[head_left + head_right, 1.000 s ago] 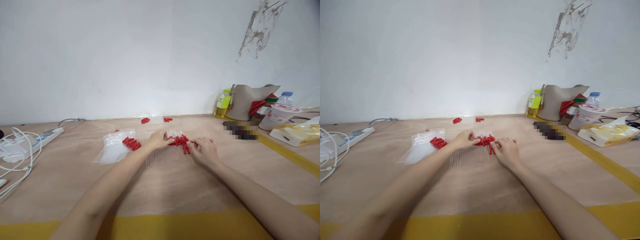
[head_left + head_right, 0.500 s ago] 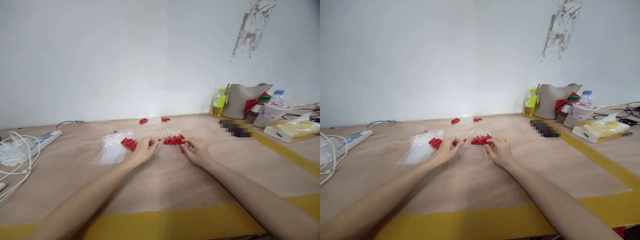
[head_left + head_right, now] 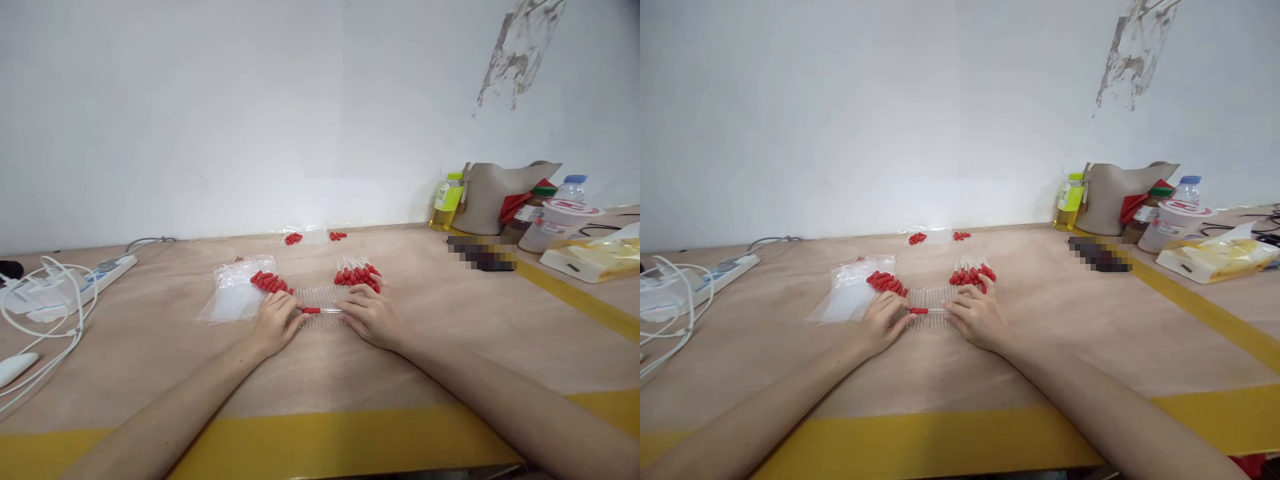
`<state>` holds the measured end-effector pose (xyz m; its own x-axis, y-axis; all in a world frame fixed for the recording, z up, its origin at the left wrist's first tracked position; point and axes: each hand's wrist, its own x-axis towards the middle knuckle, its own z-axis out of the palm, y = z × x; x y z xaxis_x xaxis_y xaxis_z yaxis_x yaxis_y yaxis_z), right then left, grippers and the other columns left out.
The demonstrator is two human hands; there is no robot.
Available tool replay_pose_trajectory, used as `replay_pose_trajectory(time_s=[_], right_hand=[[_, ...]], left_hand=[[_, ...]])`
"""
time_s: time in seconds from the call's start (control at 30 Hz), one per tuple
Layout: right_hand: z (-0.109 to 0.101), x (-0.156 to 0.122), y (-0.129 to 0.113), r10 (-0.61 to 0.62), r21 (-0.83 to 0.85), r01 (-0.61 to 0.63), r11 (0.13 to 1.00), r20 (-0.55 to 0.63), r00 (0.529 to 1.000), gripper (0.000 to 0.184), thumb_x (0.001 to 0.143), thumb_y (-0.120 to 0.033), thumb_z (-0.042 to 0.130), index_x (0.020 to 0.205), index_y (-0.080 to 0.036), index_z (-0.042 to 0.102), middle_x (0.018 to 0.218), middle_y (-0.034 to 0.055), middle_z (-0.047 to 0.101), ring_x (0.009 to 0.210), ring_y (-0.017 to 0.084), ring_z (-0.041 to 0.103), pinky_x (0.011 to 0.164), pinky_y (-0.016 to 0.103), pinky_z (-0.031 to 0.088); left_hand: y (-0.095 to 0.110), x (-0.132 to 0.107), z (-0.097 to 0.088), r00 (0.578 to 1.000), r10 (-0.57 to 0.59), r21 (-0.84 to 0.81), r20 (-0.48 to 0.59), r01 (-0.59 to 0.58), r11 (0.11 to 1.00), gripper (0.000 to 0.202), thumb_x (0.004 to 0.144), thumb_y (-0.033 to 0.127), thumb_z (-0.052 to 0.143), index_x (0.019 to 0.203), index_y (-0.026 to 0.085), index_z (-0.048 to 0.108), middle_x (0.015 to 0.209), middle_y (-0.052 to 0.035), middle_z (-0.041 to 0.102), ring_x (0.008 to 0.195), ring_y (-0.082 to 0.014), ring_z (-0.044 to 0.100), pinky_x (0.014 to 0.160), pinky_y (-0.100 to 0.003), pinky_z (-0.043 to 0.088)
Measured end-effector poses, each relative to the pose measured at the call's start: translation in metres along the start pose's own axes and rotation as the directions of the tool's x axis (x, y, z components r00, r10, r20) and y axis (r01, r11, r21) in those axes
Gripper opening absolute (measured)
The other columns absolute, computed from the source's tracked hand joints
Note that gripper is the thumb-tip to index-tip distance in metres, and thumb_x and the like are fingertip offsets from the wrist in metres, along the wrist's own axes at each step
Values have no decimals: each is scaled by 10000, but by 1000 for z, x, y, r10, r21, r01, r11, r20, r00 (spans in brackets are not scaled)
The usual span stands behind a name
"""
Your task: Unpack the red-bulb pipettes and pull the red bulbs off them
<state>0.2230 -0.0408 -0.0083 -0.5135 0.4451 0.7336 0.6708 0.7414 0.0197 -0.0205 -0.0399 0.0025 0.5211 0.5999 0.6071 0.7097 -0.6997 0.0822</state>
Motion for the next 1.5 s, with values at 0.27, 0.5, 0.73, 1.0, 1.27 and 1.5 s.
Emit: replay_pose_trajectory(time_s=[0.27, 0.5, 0.73, 1.0, 1.27, 1.5], right_hand=[[3, 5, -7, -17, -19, 17, 1000, -24, 1000, 204, 860, -289, 465, 835, -227, 658, 616, -13, 600, 712, 130, 474, 929, 410, 198], [3, 4, -7, -63, 15, 63, 998, -7, 998, 206, 862, -285, 457, 836, -230, 654, 603, -9, 589, 680, 129, 437, 884, 381, 224], [-1, 1, -6, -41, 58, 42, 997, -24, 999, 184, 853, -267, 479, 810, -245, 657, 571, -24, 589, 662, 122, 413, 848, 360, 238], [-6, 0, -8, -44, 78, 47, 996, -39, 998, 200, 847, -258, 483, 755, -227, 658, 528, -23, 571, 637, 119, 397, 822, 355, 240], [-10, -8, -10, -43, 128, 40, 991, 14, 999, 194, 845, -225, 460, 786, -221, 644, 542, -17, 564, 644, 128, 389, 798, 353, 244], [-17, -14, 3, 12, 129, -13, 992, 10, 1000, 209, 835, -221, 464, 724, -212, 641, 543, -14, 570, 638, 126, 412, 811, 354, 235]], left_hand=[[20, 9, -3, 998, 63, 5, 16, -63, 998, 324, 795, 405, 549, 1045, 199, 556, 1041, -65, 592, 937, -208, 493, 812, -352, 367], [19, 11, 3, 990, 125, -9, 61, -124, 992, 172, 871, 316, 465, 870, 215, 604, 949, -8, 644, 936, -171, 500, 843, -338, 317], [24, 11, -4, 985, 123, 39, 118, -128, 991, 201, 869, 335, 462, 799, 190, 583, 840, -3, 645, 893, -171, 504, 841, -351, 277], [23, 11, -3, 986, 137, 44, 98, -142, 989, 216, 866, 329, 461, 747, 184, 566, 775, -4, 631, 846, -171, 502, 833, -354, 273], [23, 9, -2, 973, 229, 48, 30, -230, 972, 194, 867, 294, 462, 746, 180, 561, 767, -5, 631, 822, -166, 488, 827, -353, 290], [12, 0, -7, 985, 172, 28, 7, -172, 985, 156, 873, 232, 432, 779, 184, 548, 813, -19, 628, 814, -170, 507, 771, -350, 336]])
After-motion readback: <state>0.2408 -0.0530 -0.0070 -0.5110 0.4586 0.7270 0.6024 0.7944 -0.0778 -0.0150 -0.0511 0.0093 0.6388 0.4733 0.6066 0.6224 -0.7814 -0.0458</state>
